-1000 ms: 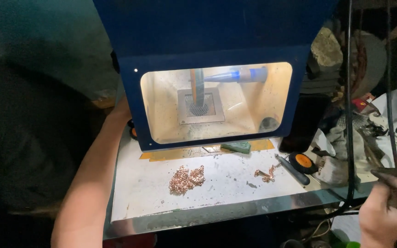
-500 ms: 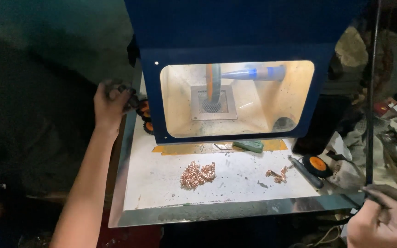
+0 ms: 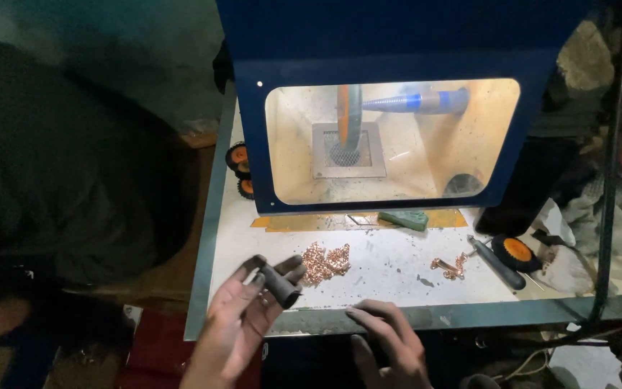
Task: Polishing a small metal chain using a benchtop polishing machine inside a protective enclosure.
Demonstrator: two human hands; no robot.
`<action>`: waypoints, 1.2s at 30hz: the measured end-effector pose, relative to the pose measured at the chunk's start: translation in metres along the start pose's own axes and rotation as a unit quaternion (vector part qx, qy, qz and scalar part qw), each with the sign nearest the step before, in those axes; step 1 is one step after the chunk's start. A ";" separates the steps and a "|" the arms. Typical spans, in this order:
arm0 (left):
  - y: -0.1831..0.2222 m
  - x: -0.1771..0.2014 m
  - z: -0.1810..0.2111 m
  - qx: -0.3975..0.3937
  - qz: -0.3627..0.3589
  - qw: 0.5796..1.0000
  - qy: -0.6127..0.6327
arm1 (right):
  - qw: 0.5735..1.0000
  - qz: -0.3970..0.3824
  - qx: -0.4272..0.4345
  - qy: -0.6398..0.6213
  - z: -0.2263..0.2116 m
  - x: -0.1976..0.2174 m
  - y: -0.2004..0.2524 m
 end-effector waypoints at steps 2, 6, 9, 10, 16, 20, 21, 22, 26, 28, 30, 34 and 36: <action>-0.001 -0.007 -0.019 0.037 -0.069 0.996 0.037 | 0.998 -0.059 -0.018 -0.020 0.001 -0.009 0.002; 0.001 -0.029 -0.037 0.097 -0.013 0.989 0.107 | 0.997 -0.072 0.031 -0.014 0.004 -0.014 -0.002; -0.006 -0.031 -0.045 0.103 -0.028 0.988 0.116 | 0.998 -0.045 0.051 -0.001 -0.002 -0.010 -0.011; -0.008 -0.032 -0.046 0.096 -0.034 0.989 0.108 | 0.997 -0.033 0.064 0.009 -0.004 -0.009 -0.014; -0.004 -0.045 -0.057 0.027 -0.062 0.997 0.033 | 0.995 -0.100 0.023 0.015 0.007 -0.003 -0.034; -0.024 -0.031 -0.066 -0.010 -0.126 0.992 0.003 | 0.957 -0.234 -0.143 -0.095 0.013 0.015 -0.052; -0.029 -0.030 -0.066 -0.013 -0.123 0.992 -0.029 | 0.939 -0.261 -0.174 -0.142 0.010 0.018 -0.060; -0.033 -0.030 -0.066 -0.015 -0.120 0.991 -0.060 | 0.917 -0.288 -0.204 -0.188 0.006 0.021 -0.069; -0.037 -0.043 -0.042 -0.006 -0.143 0.979 -0.148 | 0.823 -0.338 -0.306 -0.339 0.042 0.022 -0.078; -0.044 -0.047 -0.037 -0.027 -0.167 0.956 -0.239 | 0.820 -0.348 -0.289 -0.351 0.054 0.021 -0.083; -0.050 -0.050 -0.030 -0.048 -0.201 0.946 -0.251 | 0.827 -0.383 -0.270 -0.310 0.051 0.023 -0.090; -0.057 -0.061 -0.023 -0.066 -0.253 0.932 -0.250 | 0.781 -0.411 -0.314 -0.350 0.058 0.019 -0.094; -0.058 -0.067 -0.026 -0.070 -0.249 0.931 -0.256 | 0.778 -0.400 -0.325 -0.359 0.051 0.016 -0.094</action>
Point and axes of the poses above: each hand's wrist, its own y-axis away from the middle knuckle, its own x-axis out of the back of the hand, z = x × y, the point moved 1 cm from there along -y, towards the middle knuckle, and after that the axes turned 4 degrees about z, right-handed, at the moved point
